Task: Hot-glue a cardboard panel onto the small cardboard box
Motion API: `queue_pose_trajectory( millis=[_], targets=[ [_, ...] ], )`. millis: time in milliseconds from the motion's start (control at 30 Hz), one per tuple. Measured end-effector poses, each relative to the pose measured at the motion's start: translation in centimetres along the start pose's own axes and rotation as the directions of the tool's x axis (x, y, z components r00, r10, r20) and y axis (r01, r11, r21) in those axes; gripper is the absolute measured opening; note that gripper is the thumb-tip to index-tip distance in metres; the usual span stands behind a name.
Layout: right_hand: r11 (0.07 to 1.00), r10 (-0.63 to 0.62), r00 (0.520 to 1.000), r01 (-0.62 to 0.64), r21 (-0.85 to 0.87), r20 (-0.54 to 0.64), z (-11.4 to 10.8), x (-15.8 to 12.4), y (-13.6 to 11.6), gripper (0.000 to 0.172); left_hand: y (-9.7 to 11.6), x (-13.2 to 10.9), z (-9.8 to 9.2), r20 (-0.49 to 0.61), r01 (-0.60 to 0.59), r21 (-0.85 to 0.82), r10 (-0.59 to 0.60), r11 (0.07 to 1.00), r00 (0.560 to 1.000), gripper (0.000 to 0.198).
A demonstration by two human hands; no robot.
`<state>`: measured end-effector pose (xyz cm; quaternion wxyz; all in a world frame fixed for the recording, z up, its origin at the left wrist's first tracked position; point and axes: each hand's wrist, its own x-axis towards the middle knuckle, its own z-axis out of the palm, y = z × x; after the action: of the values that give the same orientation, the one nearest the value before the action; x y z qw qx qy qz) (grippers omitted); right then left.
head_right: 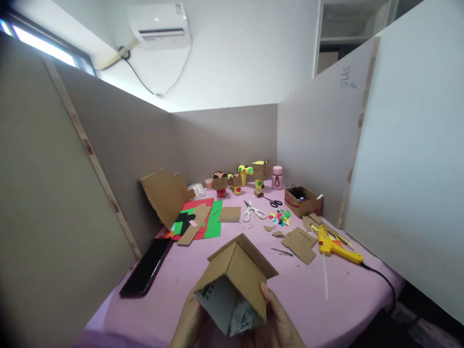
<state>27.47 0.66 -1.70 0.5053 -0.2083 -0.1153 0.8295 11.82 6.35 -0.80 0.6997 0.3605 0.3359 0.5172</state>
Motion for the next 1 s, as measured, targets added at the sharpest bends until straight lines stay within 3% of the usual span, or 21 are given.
queue_pose_trajectory(
  millis=[67, 167, 300, 400, 467, 533, 600, 667, 733, 900, 1000],
  targets=[
    [0.988, -0.152, 0.985, 0.150, -0.037, -0.078, 0.3, -0.7, -0.4, 0.037, -0.3, 0.3, -0.5, -0.027, 0.014, -0.008, -0.014, 1.000, 1.000, 0.038],
    [0.950, -0.312, 0.937, 0.300, -0.090, -0.161, 0.4, -1.3, -1.4, 0.040, -0.5, 0.6, -1.1, -0.086, 0.044, -0.015, -0.045, 0.999, 0.995, 0.042],
    [0.939, -0.344, 0.914, 0.332, -0.092, -0.217, 0.0, -1.4, -2.5, 0.074, -0.5, 0.7, -1.5, -0.181, 0.035, -0.013, -0.037, 0.999, 0.983, 0.041],
    [0.906, -0.406, 0.893, 0.364, -0.218, -0.195, -0.9, -1.4, -2.8, 0.090, -0.3, 0.8, -1.9, -0.226, -0.003, 0.007, 0.005, 1.000, 0.974, 0.035],
    [0.792, -0.556, 0.808, 0.444, -0.419, -0.196, -1.6, -1.4, -2.7, 0.094, -0.2, 0.9, -2.1, -0.256, -0.017, 0.015, 0.020, 1.000, 0.966, 0.034],
    [0.583, -0.716, 0.681, 0.463, -0.668, -0.153, -2.3, -1.4, -2.5, 0.107, -0.1, 1.1, -2.4, -0.285, -0.020, 0.019, 0.025, 1.000, 0.958, 0.039],
    [0.371, -0.794, 0.606, 0.411, -0.833, -0.054, -2.9, -1.4, -2.3, 0.120, -0.1, 1.3, -2.6, -0.305, -0.022, 0.019, 0.027, 1.000, 0.952, 0.046],
    [0.251, -0.805, 0.592, 0.379, -0.890, 0.025, -3.4, -1.5, -2.0, 0.123, -0.1, 1.5, -2.7, -0.318, -0.026, 0.023, 0.032, 0.999, 0.948, 0.048],
    [0.189, -0.810, 0.583, 0.374, -0.908, 0.071, -3.7, -1.5, -1.7, 0.119, -0.1, 1.7, -2.6, -0.326, -0.027, 0.033, 0.036, 0.999, 0.945, 0.051],
    [0.119, -0.808, 0.580, 0.331, -0.936, 0.102, -4.4, -1.4, -1.3, 0.112, -0.2, 2.0, -2.3, -0.314, -0.014, 0.100, 0.044, 0.995, 0.948, 0.049],
    [0.129, -0.821, 0.564, 0.336, -0.933, 0.089, -5.2, -1.1, -1.4, 0.106, -0.3, 2.4, -2.4, -0.287, -0.016, 0.181, 0.068, 0.983, 0.956, 0.044]
  ],
)
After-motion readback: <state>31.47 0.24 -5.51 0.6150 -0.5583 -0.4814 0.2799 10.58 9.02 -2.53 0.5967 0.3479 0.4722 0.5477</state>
